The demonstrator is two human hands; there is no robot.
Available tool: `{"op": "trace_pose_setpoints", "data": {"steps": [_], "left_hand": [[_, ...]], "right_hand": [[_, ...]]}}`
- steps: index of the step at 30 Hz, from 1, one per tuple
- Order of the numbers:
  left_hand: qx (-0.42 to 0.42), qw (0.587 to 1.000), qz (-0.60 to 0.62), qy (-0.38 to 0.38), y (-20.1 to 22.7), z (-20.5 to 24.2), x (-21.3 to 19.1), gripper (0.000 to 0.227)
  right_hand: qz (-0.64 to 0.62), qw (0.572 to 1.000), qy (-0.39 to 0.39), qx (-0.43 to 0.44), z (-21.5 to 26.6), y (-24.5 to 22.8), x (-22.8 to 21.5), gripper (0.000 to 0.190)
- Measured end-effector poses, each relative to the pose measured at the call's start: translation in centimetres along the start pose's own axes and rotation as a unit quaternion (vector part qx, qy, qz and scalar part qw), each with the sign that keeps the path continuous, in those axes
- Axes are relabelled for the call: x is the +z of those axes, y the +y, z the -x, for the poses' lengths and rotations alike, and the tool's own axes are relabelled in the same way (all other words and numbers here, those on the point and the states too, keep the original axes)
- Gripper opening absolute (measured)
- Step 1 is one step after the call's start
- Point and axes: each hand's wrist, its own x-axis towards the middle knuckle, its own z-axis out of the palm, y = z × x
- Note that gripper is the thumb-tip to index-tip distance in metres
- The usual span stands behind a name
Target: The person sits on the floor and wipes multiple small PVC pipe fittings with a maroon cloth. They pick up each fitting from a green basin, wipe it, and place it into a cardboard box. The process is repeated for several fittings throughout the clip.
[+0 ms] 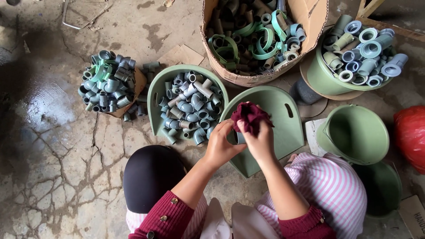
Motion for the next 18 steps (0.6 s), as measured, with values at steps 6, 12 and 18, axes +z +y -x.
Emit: {"op": "trace_pose_setpoints", "data": {"steps": [6, 12, 18], "left_hand": [[-0.051, 0.991, 0.124, -0.018, 2.6, -1.2, -1.8, 0.06], [-0.268, 0.894, 0.355, 0.062, -1.0, -0.1, -0.8, 0.051], [-0.452, 0.712, 0.533, 0.064, 2.3, -2.1, -2.2, 0.057]], "right_hand": [[-0.365, 0.875, 0.028, 0.318, -1.3, -0.1, 0.8, 0.018], [-0.175, 0.945, 0.032, 0.273, -1.0, -1.2, 1.5, 0.016], [0.031, 0.997, -0.031, 0.057, 0.1, 2.3, -1.0, 0.019]]}}
